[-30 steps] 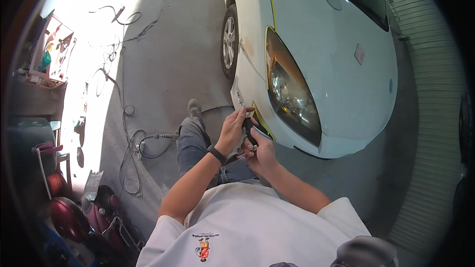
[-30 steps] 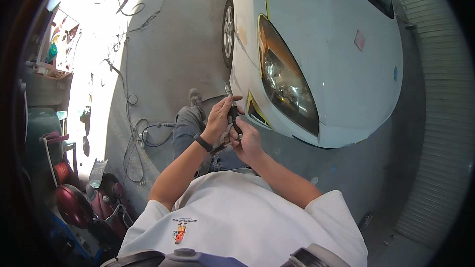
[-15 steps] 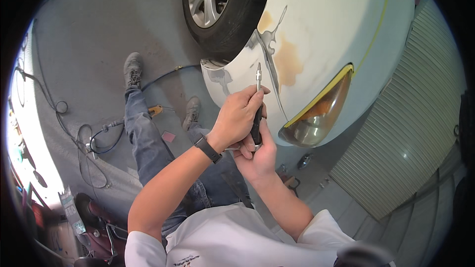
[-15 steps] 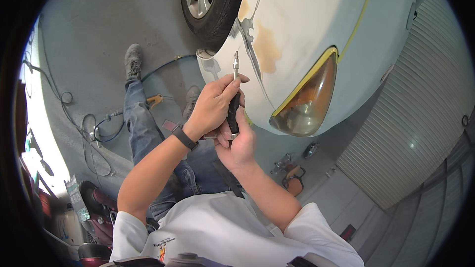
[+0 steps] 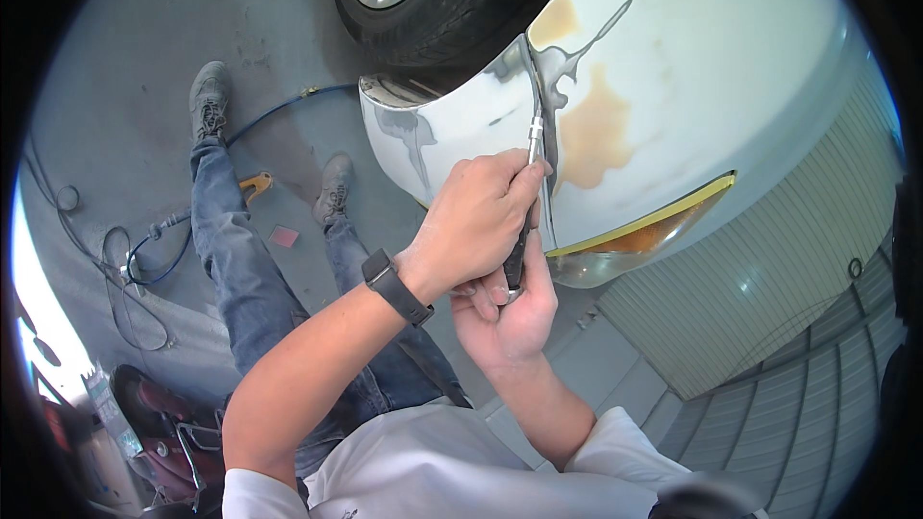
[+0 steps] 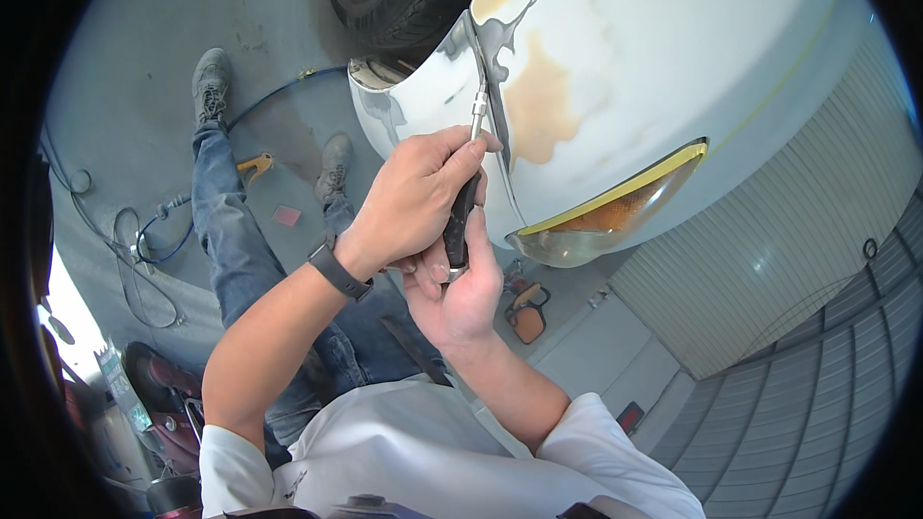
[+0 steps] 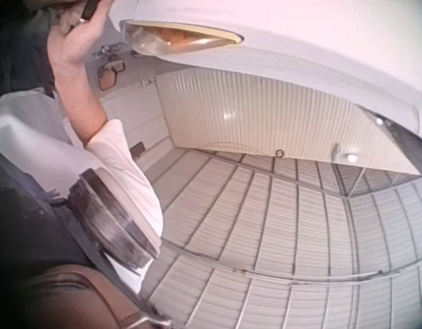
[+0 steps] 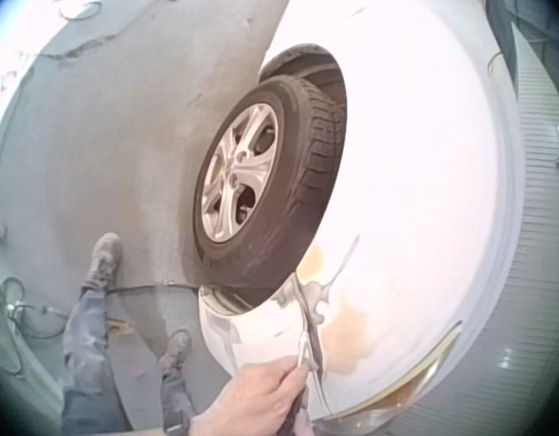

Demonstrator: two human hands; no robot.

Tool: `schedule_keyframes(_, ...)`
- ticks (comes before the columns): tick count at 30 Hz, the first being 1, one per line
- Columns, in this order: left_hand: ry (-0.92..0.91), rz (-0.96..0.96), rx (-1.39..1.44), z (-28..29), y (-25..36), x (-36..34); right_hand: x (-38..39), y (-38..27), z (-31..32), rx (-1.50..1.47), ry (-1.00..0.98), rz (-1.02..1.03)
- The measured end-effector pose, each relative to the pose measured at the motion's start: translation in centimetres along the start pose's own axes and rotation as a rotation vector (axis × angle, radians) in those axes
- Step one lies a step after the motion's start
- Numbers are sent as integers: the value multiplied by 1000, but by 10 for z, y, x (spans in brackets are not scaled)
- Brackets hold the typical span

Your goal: The person uses a yellow pry tool to push out a dent on the front bumper of a white car. They then walk to a tool rack, select a socket wrench, and use it to tighten a bolt on the bumper. Finally, they return to the pry tool and continue working on the dent.

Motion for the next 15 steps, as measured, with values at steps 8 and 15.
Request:
schedule_keyframes(8, 37, 8, 49, 0, 1, 0, 1, 0, 1, 27, 59, 32)
schedule_keyframes(15, 55, -5, 59, 6, 0, -5, -5, 4, -5, 51, 54, 68)
Point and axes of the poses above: each hand's wrist, its own x-axis away from the middle knuckle, its own z-axis out of the back of the hand, y = z × x, the point moved 2 cm from there along -x, towards the middle knuckle, and after that the axes turned 12 degrees about -x, right-handed, at the moved point
